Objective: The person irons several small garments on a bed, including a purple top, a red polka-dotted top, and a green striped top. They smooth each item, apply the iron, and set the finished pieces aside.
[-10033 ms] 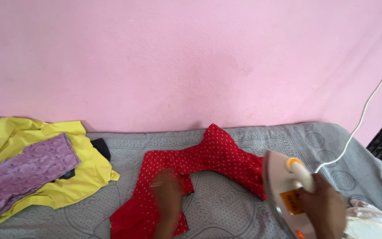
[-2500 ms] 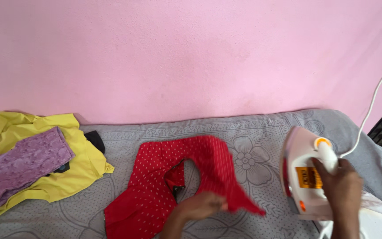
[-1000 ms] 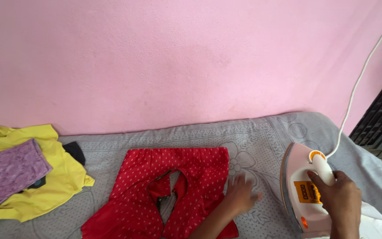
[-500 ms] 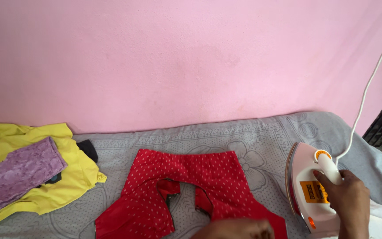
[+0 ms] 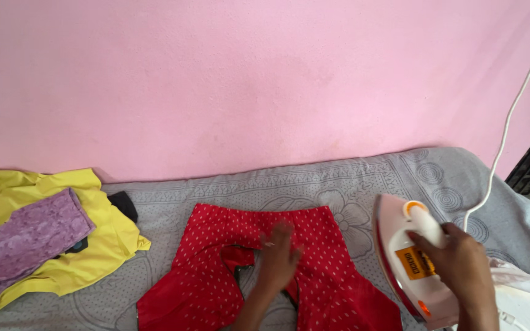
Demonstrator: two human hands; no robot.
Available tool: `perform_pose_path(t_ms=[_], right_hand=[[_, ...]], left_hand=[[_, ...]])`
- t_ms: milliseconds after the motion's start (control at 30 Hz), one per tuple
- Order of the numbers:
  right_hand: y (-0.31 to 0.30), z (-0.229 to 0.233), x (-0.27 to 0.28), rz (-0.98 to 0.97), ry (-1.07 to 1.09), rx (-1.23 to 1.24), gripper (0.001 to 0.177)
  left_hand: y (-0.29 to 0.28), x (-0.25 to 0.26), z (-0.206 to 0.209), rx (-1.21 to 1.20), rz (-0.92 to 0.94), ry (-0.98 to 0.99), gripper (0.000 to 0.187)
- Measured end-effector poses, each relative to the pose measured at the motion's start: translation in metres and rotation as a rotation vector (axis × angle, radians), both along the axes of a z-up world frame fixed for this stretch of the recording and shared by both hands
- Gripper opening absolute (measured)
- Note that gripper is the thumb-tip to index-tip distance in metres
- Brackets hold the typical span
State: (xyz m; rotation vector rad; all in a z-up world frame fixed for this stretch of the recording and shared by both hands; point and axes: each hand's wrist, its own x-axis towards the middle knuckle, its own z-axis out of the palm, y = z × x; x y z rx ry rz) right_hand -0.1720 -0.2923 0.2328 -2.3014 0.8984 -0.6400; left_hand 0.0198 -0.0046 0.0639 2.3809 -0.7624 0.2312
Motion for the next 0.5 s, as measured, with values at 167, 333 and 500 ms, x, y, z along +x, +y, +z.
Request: perform_pose_path(t_ms=[167,333,500], right_hand=[[0.044,-0.004,0.031,0.247,0.232,0.017,0.057],[0.088,-0.042,0.065,0.418,0.372,-0.085,0.057],[0.119,-0.078,0.099,0.352,0.426,-0.186,0.059]], left_hand=[[0.084,0.048,0.010,0.303,0.311,0.076,0.081],[0.125,0.051,-0.017,0.235,0.275,0.296,0.095],[0.130,0.053,-0.005,0.102,0.198,0.361,0.109]])
